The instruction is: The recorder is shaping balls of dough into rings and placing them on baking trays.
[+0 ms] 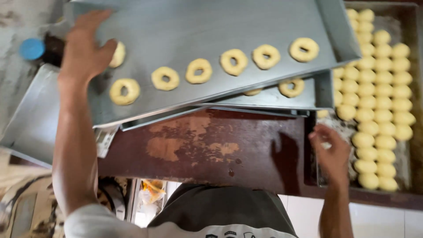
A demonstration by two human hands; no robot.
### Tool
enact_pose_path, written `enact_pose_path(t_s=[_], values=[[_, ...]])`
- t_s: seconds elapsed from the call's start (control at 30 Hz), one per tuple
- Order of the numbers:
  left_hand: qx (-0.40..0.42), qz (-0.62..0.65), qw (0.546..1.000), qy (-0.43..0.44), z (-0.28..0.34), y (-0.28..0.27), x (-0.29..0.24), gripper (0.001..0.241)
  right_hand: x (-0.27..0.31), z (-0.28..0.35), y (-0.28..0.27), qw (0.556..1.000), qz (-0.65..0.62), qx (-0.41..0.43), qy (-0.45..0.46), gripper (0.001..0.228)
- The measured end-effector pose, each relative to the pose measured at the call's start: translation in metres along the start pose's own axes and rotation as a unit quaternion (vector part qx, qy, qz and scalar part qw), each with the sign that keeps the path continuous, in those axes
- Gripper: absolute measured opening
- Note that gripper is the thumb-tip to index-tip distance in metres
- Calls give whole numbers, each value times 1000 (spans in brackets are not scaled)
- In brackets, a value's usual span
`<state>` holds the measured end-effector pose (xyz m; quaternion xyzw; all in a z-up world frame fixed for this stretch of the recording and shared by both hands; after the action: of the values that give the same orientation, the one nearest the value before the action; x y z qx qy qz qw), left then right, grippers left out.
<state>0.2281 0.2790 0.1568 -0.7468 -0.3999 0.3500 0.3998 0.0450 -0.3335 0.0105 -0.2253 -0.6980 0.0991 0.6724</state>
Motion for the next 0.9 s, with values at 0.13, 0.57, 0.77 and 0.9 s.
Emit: enact_pose_path(t_s=[0.13,0.57,0.77,0.9], values=[[4,296,955,-28,18,-48,-114,36,-36,-31,-54,957,150,-68,239,36],[199,441,875,-6,92,96,-248,39,-161,-95,-30,937,85,-334,53,26],[167,592,787,-43,112,151,-292,41,-50,7,52,961,-51,-195,-190,20],[190,596,775,-91,114,171,-311,68,52,47,97,967,-212,61,-127,79]])
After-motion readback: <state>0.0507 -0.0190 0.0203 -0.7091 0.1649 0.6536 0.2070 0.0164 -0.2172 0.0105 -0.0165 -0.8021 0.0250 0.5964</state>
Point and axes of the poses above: each hand's wrist, its own z-axis away from the middle knuckle, its own y-axis out of the palm, x = y × z, the point moved 2 cm from there along -z, towards the middle knuckle, and after that the axes turned 8 degrees about -z, right-handed, at the moved point
